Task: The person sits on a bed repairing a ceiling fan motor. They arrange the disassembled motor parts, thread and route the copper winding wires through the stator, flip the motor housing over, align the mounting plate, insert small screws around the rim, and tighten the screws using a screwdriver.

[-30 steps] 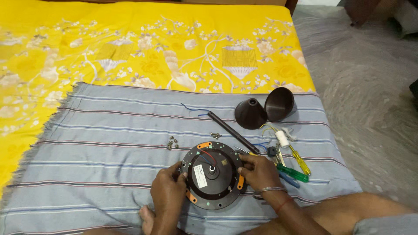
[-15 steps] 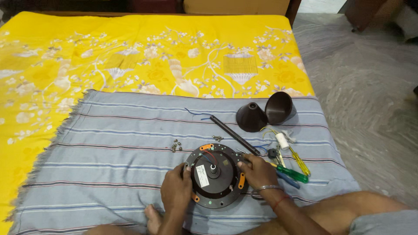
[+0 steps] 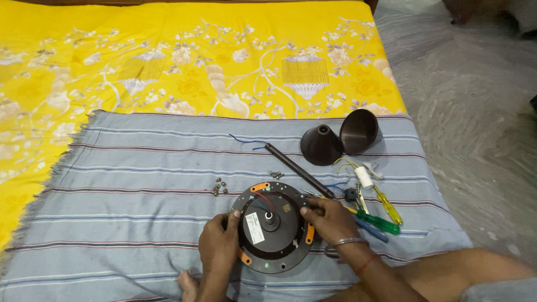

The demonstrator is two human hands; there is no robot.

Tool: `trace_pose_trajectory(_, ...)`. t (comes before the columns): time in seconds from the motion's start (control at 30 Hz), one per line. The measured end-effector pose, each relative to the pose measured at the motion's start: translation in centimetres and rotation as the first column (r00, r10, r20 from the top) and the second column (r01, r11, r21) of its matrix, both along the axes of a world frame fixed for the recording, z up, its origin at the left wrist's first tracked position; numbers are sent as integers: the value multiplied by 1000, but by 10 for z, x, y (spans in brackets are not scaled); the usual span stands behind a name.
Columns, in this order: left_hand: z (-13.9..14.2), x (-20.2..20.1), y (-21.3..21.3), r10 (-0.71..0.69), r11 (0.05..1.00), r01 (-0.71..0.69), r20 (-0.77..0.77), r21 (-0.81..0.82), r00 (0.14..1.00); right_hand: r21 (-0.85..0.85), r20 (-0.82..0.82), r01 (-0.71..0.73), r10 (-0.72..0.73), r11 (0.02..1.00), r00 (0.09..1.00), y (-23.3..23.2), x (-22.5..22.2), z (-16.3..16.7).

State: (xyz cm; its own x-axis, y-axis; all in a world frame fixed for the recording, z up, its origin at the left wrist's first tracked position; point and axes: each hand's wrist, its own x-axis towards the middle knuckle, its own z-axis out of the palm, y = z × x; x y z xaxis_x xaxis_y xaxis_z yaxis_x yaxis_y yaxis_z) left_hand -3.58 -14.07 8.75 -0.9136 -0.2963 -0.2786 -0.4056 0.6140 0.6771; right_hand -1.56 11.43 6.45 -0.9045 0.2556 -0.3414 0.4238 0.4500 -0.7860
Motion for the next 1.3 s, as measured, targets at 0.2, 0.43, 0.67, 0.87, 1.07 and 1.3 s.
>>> trace_pose_trajectory(0.2, 15, 7, 3, -13, 996, 28, -174, 83, 985, -167, 7, 63, -63, 984, 998, -3, 5, 8)
trace_pose_trajectory(0.43, 18, 9, 7, 23, 995, -20, -29, 99, 999, -215, -39, 73, -83, 974, 996, -6, 5, 7)
trace_pose_trajectory(0.67, 17, 9, 7, 12, 995, -6, -57, 98, 998, -260, -78, 52, -75, 964, 994, -4, 8, 5)
trace_pose_trajectory(0.87, 18, 9, 9, 67, 980, -68, 15, 187, 998, -113, -94, 62, -73, 992, 993, -3, 5, 0)
trace_pose_trajectory(1.07, 7, 6, 3, 60, 992, -60, 3, 112, 998, 19, -139, 5, -2, 1000, 990, -2, 2, -7)
trace_pose_trajectory(1.3, -7, 3, 0, 9, 999, -6, -77, 41, 997, 264, -107, -80, 112, 961, 988, -5, -2, -16)
